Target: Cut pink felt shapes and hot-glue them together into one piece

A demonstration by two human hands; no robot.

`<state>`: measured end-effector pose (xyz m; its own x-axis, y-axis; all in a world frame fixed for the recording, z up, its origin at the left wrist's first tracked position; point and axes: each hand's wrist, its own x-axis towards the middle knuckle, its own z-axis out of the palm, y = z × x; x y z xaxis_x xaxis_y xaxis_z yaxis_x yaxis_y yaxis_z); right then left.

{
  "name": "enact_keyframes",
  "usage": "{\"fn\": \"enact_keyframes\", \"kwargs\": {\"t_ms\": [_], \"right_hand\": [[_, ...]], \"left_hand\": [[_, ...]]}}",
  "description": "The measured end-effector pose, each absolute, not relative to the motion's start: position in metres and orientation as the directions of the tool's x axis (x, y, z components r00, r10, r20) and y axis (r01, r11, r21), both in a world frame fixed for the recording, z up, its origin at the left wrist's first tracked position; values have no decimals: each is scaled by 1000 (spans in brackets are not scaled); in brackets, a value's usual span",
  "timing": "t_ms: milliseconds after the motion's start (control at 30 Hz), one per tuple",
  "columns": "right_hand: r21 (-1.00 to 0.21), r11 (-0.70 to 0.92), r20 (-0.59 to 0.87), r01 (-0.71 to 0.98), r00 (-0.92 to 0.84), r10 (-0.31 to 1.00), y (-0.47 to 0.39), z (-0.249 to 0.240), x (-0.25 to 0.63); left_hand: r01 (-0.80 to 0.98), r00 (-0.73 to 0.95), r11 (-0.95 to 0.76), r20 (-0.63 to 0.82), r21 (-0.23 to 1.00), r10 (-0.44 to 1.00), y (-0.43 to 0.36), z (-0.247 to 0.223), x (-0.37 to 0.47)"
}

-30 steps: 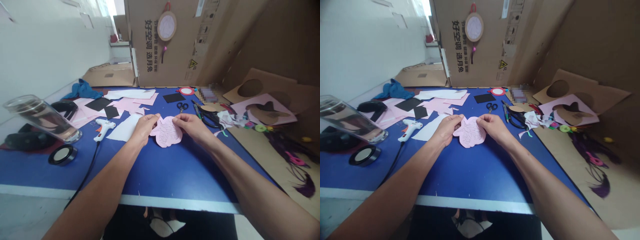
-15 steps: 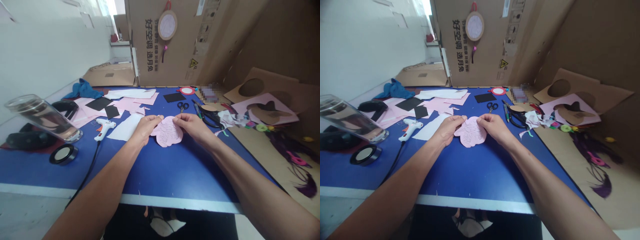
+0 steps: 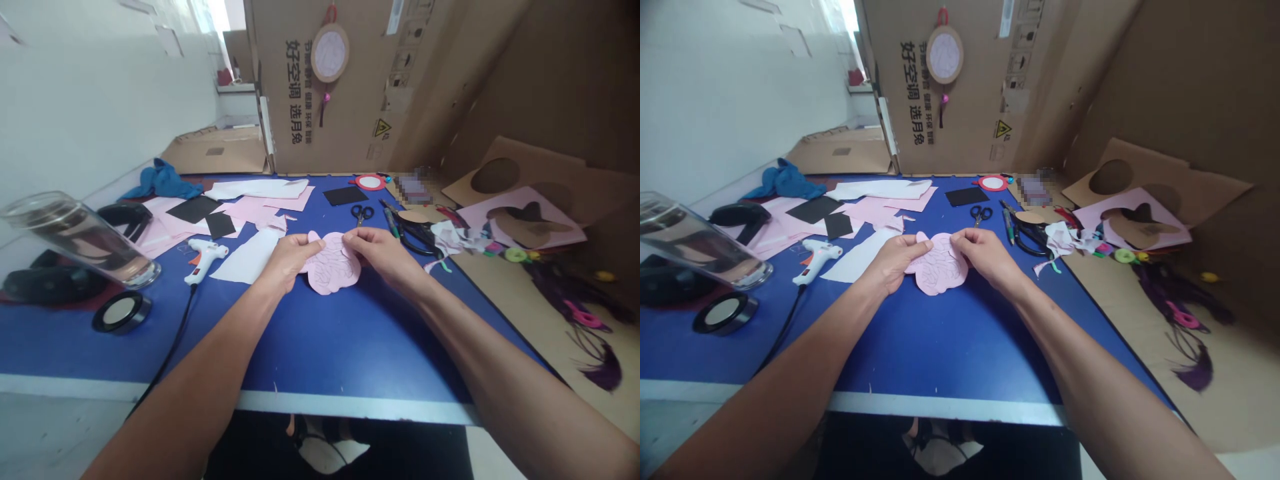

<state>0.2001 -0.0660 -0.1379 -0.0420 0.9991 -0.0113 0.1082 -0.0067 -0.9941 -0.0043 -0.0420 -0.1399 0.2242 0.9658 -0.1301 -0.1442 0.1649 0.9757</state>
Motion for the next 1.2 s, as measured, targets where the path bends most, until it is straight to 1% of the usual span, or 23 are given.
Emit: {"fn": "enact_keyframes", "kwargs": {"t_ms": [133,333,500,733,967,1100,1200], "right_hand": [[-998,-32,-35,62,-54,998,-65,-137,200],[-999,-21,-23,40,-49,999,-67,-135,200],[-997,-13,-17,76,-50,999,-66,-137,200],[-995,33,35,99,21,999,-65,-136,202],[-994,49,48,94,-10,999,-66,-134,200],[-989,24,18,146,-44,999,-66,-135,199],[-991,26,19,134,-58,998,-66,-136,198]], "left_hand": [[-172,204,158,-122,972,971,-41,-139,-5],[-189,168,151,-119,970,979,-40,-138,-4],[-195,153,139,-110,971,982,-40,-138,-3],[-201,154,131,-100,971,983,-40,-139,-3],[-215,88,90,-72,972,993,-35,-143,-4],[-218,101,86,-65,972,993,-36,-144,-5],[-220,89,81,-63,972,994,-36,-144,-5]]}}
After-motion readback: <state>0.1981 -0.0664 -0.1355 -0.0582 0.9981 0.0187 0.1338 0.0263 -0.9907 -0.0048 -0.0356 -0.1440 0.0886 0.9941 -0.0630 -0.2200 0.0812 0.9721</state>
